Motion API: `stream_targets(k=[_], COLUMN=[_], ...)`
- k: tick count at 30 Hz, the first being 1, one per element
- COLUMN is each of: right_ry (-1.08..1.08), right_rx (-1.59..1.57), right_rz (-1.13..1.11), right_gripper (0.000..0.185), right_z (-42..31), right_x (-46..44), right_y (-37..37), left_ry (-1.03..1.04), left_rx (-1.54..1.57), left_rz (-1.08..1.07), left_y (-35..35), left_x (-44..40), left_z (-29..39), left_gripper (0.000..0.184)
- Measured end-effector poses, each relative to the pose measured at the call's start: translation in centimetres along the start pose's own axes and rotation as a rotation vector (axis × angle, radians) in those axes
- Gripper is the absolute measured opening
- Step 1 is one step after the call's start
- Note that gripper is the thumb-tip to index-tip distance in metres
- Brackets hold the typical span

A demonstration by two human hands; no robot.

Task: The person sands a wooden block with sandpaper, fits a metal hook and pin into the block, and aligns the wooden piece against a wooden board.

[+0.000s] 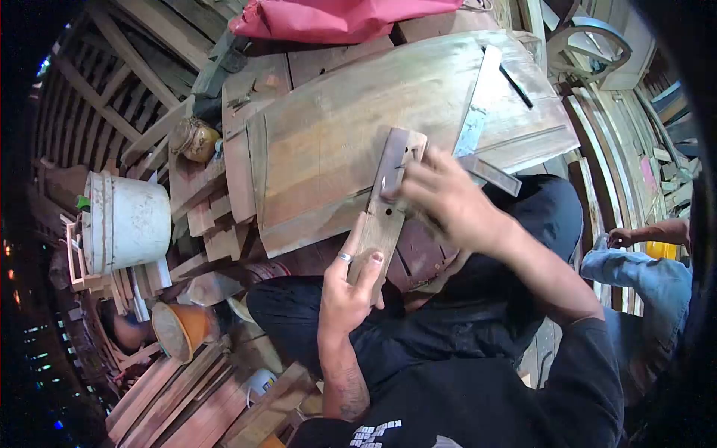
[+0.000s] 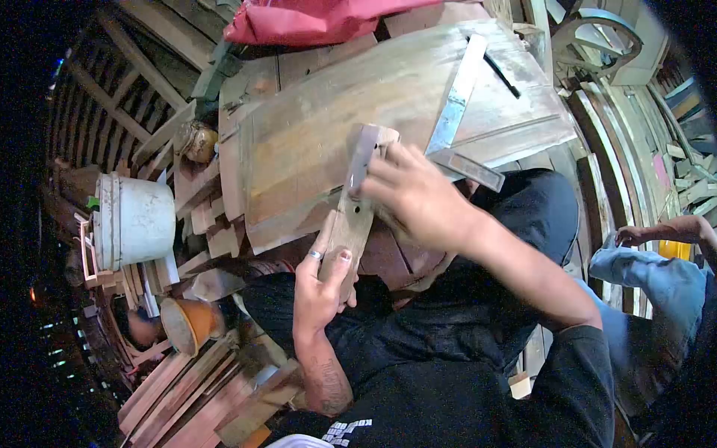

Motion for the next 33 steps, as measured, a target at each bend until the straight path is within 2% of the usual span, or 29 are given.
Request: stream_targets(k=[1,2,3,5,6,7,9,11,13,15,17,20,21,23,25,28,29,31,33], right_ry=[0.016,0.171,0.191,0.087,-0.006,-0.051,-0.037,0.169,0.159,-0.035,-0.027,0.254,0.252,0.034,0.000,0.256,0.252,0.000,-0.022], right_rx=[0.001,0.015,0.054,0.038,-0.043,-0.020,-0.063,0.087,0.040,-0.030,-0.048,0.066,0.074,-0.048,-0.045,0.081,0.085,-0.060,-0.054], right_rz=[-0.015,0.046,0.151,0.062,-0.038,-0.009,0.018,0.052,0.011,0.024,0.016,0.054,0.058,0.026,0.059,0.084,0.088,-0.005,0.033], right_gripper=[0.031,0.023,0.016,0.019,0.029,0.036,0.037,0.032,0.029,0.025,0.021,0.026,0.026,0.025,0.024,0.030,0.030,0.029,0.028], right_z=[0.7,1.2,2.2,1.0,0.2,-1.7,0.6,2.3,1.0,-1.3,-0.7,2.3,1.7,-0.2,-0.3,2.2,1.8,-0.2,-1.0], right_x=[-0.6,-0.9,-1.2,-1.1,-0.6,-0.1,-0.1,-1.1,-1.3,-0.6,-0.4,-1.1,-1.1,-0.7,-0.7,-1.4,-1.3,-0.9,-0.9], right_y=[-0.7,-1.8,-2.0,-1.4,-0.5,-0.3,-0.2,-2.3,-2.1,-0.5,-0.7,-2.3,-2.0,-0.8,-1.0,-2.4,-2.0,-0.8,-1.1], left_ry=[-0.006,0.028,0.017,0.026,0.022,0.034,-0.013,0.021,0.043,0.059,0.024,0.027,0.063,0.082,0.034,0.013,0.045,0.068,0.039], left_rx=[-0.007,-0.007,-0.012,-0.016,-0.013,-0.007,-0.008,0.013,0.017,0.001,0.006,-0.001,0.015,-0.005,0.003,-0.007,0.008,-0.009,-0.013], left_rz=[0.003,0.031,0.034,0.028,0.000,0.000,0.012,0.026,0.016,0.010,0.017,0.018,0.014,0.002,0.005,0.014,0.011,-0.006,-0.001], left_y=[0.0,0.1,0.0,-0.2,-0.3,-0.2,-0.1,-0.1,-0.1,0.0,0.1,0.0,0.0,-0.2,0.0,-0.1,-0.1,-0.2,-0.1], left_x=[0.3,0.2,0.5,0.2,0.2,-0.1,0.3,0.4,0.2,0.0,0.3,0.4,0.1,-0.1,0.1,0.5,0.3,0.2,0.2], left_z=[-0.2,-0.8,-1.1,-0.9,-0.7,-0.4,-0.6,-1.4,-0.8,-0.3,-0.5,-0.8,-0.7,-0.5,-0.1,-0.4,-0.3,-0.1,-0.5], left_gripper=[0.061,0.061,0.061,0.061,0.060,0.060,0.061,0.061,0.061,0.060,0.060,0.060,0.061,0.060,0.060,0.061,0.061,0.061,0.061])
Point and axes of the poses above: each hand's wrist, its own x-axis away from the middle knuckle, its own y-axis out of the palm, z = x × y, the point moved 2 cm from there along -x, towards the middle knuckle, and after that the axes turned 5 degrees about -z, right-handed, at the moved point
